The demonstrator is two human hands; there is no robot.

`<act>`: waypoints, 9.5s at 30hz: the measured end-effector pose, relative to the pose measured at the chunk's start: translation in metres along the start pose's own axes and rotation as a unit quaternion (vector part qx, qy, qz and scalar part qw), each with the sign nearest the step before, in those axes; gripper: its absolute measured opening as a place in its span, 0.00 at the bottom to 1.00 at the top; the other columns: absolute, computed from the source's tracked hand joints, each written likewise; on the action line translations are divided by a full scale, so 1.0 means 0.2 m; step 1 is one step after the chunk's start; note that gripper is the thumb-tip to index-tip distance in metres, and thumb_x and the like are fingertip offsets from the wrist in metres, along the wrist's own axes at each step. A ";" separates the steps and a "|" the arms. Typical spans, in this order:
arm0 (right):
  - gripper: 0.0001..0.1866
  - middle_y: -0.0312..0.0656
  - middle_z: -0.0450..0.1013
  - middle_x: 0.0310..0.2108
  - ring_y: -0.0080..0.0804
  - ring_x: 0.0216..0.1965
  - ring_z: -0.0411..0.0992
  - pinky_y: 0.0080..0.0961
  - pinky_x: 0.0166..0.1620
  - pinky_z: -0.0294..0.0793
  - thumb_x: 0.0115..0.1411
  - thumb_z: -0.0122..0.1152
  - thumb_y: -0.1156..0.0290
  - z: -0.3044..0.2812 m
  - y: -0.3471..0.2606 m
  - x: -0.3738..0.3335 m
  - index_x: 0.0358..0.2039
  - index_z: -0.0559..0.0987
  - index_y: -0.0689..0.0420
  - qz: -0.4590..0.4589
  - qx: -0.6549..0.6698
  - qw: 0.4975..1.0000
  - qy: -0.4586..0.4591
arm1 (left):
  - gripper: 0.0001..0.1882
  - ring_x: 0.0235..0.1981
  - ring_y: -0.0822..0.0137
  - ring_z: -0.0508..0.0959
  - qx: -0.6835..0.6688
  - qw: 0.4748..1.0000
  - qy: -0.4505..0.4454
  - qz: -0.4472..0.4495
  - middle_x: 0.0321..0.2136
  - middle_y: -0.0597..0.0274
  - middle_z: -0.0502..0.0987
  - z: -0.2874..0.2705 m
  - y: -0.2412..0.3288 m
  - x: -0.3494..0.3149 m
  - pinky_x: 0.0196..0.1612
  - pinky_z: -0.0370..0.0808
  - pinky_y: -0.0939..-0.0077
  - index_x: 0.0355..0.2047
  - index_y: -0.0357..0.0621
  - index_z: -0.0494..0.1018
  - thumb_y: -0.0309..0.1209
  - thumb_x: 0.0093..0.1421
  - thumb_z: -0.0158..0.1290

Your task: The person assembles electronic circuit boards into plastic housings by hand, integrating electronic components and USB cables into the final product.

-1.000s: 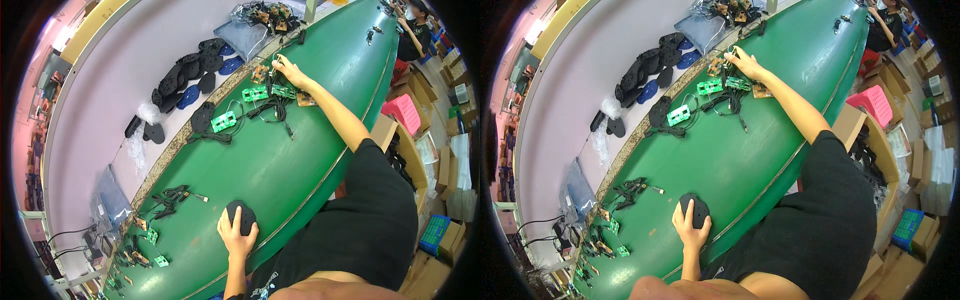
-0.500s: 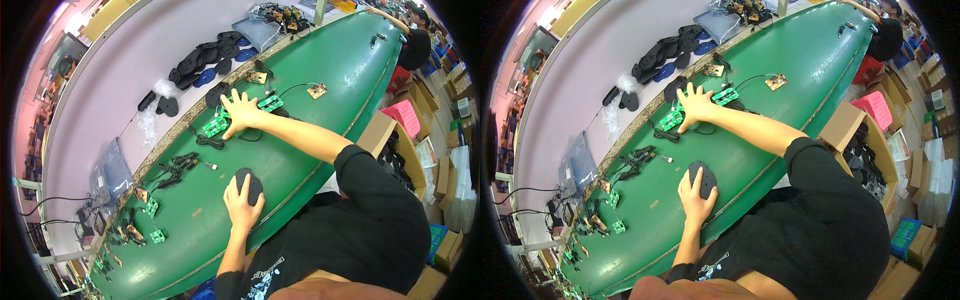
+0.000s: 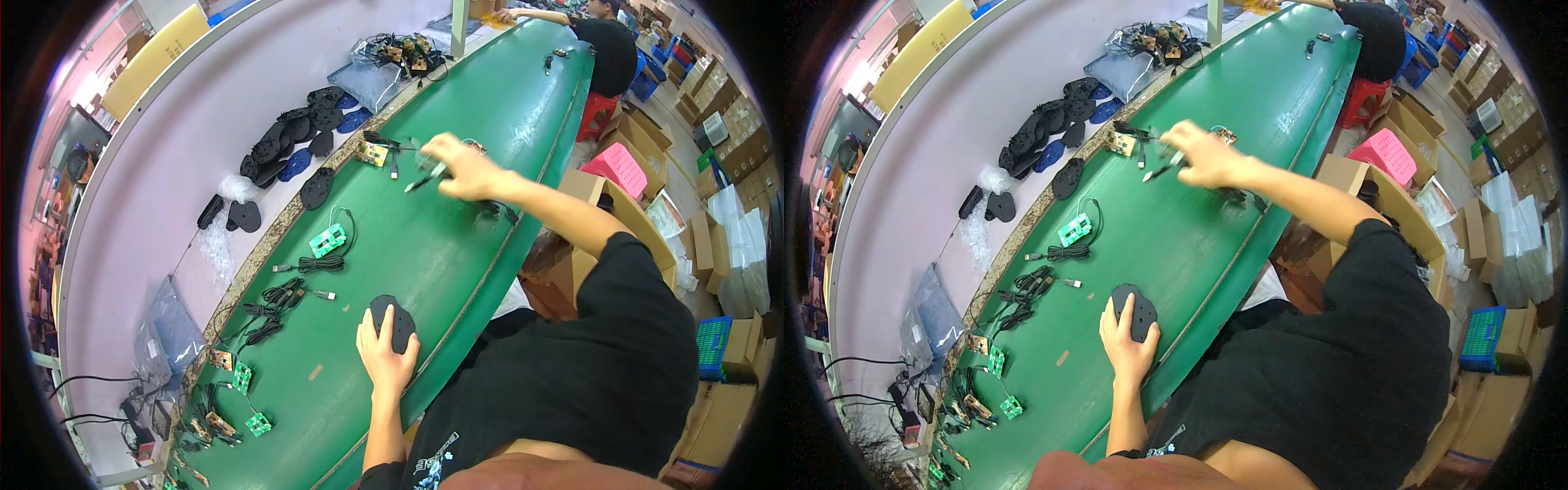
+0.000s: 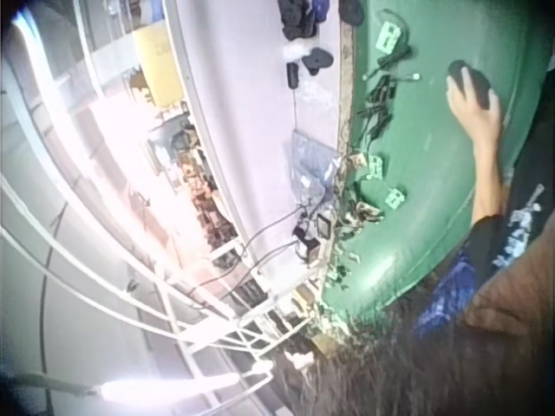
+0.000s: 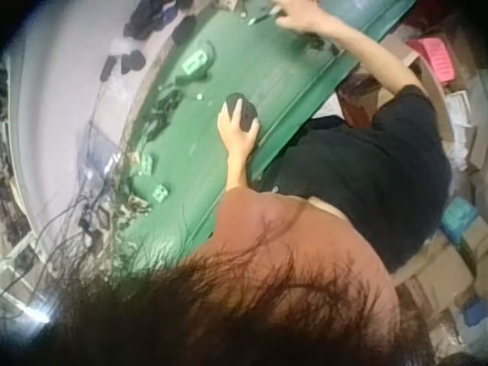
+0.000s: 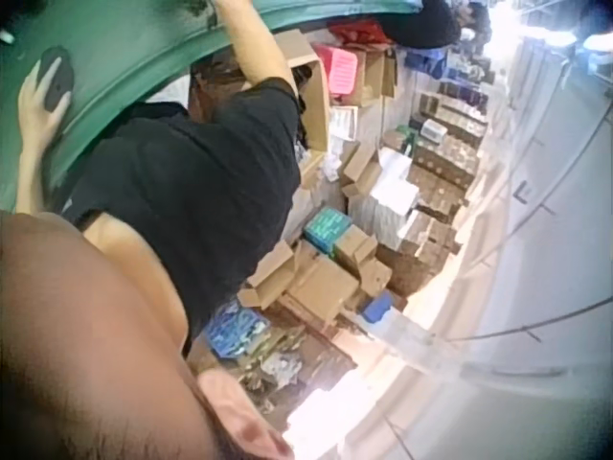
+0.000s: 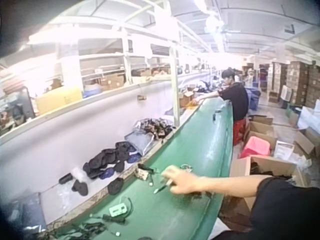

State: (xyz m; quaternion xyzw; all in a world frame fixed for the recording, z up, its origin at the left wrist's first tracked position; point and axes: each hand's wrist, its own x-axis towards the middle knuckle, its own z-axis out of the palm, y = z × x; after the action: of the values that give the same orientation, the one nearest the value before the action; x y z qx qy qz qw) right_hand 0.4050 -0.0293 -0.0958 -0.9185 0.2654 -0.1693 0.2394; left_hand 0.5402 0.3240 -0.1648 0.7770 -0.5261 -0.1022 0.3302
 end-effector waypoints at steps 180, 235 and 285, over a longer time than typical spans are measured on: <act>0.06 0.32 0.70 0.35 0.32 0.40 0.69 0.33 0.48 0.62 0.50 0.67 0.66 0.74 -0.65 -0.39 0.30 0.81 0.48 -0.213 0.177 0.956 -0.095 | 0.38 0.50 0.56 0.72 -0.021 1.000 0.004 0.018 0.52 0.58 0.79 -0.24 -0.13 -0.08 0.57 0.67 0.62 0.60 0.40 0.70 0.32 0.48 0.70; 0.17 0.45 0.71 0.32 0.45 0.35 0.71 0.34 0.40 0.69 0.55 0.55 0.79 0.21 -0.94 -0.61 0.46 0.70 0.61 -0.194 0.231 0.871 -0.387 | 0.08 0.35 0.74 0.77 -0.260 0.940 -0.080 -0.206 0.32 0.62 0.80 -0.54 0.00 -0.13 0.40 0.75 0.78 0.40 0.34 0.77 0.24 0.62 0.58; 0.07 0.42 0.74 0.24 0.42 0.27 0.73 0.36 0.37 0.71 0.51 0.68 0.74 0.65 -0.73 -0.15 0.27 0.76 0.57 -0.210 0.172 0.950 -0.154 | 0.11 0.39 0.56 0.77 -0.023 0.995 -0.061 0.076 0.34 0.55 0.76 -0.34 -0.06 0.03 0.42 0.74 0.67 0.43 0.38 0.80 0.23 0.59 0.59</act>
State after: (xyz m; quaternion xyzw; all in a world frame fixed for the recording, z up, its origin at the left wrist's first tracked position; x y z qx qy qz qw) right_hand 0.4974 0.1423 -0.1320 -0.9131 -0.0064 -0.1157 0.3909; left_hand 0.5868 0.3502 -0.1194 0.7191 -0.6009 -0.1361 0.3215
